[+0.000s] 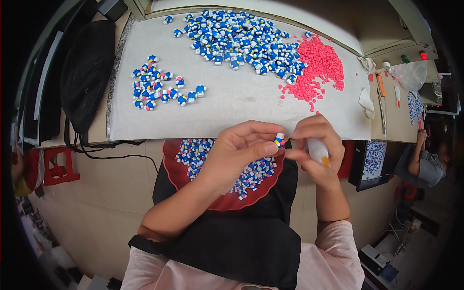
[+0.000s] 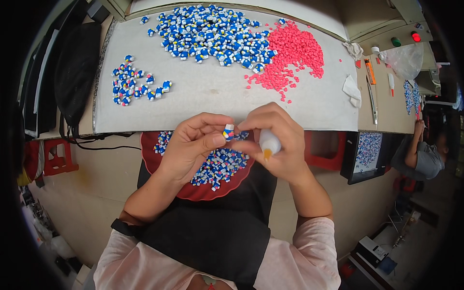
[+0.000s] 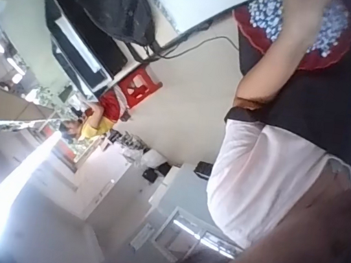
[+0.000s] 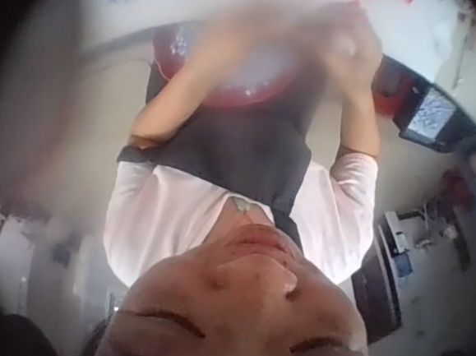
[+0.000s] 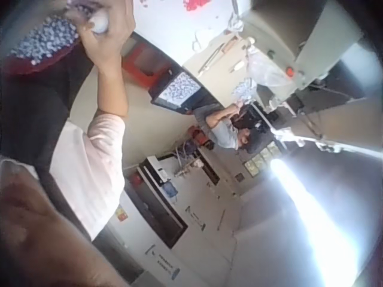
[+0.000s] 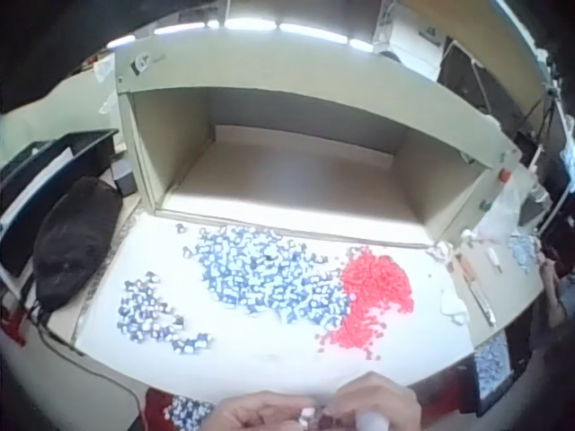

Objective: The person is using glue and hands to assemble small blue and white plastic toy components.

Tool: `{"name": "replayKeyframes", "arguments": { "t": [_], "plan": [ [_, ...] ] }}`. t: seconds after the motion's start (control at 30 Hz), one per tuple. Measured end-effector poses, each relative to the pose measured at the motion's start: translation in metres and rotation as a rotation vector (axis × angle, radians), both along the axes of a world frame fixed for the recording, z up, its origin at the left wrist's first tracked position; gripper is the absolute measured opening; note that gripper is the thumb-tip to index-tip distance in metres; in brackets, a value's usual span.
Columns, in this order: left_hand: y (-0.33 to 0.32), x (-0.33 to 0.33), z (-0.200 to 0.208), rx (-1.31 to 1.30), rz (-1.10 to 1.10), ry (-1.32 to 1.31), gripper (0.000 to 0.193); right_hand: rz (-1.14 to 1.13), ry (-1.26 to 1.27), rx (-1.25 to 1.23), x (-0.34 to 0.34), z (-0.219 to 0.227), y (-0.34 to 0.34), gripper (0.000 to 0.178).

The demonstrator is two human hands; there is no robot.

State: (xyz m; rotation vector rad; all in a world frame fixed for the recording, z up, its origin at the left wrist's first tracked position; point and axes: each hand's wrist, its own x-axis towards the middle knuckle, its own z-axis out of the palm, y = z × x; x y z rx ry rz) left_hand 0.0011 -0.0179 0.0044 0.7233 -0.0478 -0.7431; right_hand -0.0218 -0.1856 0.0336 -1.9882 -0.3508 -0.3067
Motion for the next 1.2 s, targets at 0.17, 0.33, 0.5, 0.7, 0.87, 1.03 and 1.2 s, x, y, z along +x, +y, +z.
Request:
{"name": "replayKeyframes", "arguments": {
  "t": [0.17, 0.33, 0.5, 0.7, 0.87, 1.03, 1.2],
  "plan": [
    [-0.007, -0.005, -0.004, -0.221, -0.028, 0.199, 0.027, -0.067, -0.345, -0.274, -0.002, -0.01, 0.005, 0.033],
    [-0.011, -0.01, -0.01, -0.222, -0.009, 0.247, 0.027, -0.056, -0.422, -0.413, -0.002, -0.013, 0.005, 0.028],
    [-0.009, 0.0, -0.003, -0.072, -0.051, 0.055, 0.023, -0.06, -0.458, -0.405, 0.0, -0.024, 0.002, 0.031],
    [0.013, 0.05, -0.005, 0.881, 0.272, -1.289, 0.016, -0.322, -0.177, -0.126, -0.008, -0.025, 0.003, 0.053],
    [0.046, 0.075, -0.008, 1.249, 0.388, -1.69, 0.018, -0.382, -0.025, -0.026, -0.02, -0.026, -0.01, 0.054],
    [0.015, 0.099, 0.006, 1.414, 0.359, -1.519, 0.019, -0.268, -0.135, 0.131, -0.022, -0.038, -0.023, 0.044],
    [0.003, 0.102, -0.003, 1.523, 0.302, -1.56, 0.014, -0.339, -0.066, 0.249, -0.03, -0.028, -0.023, 0.033]
  ]
}}
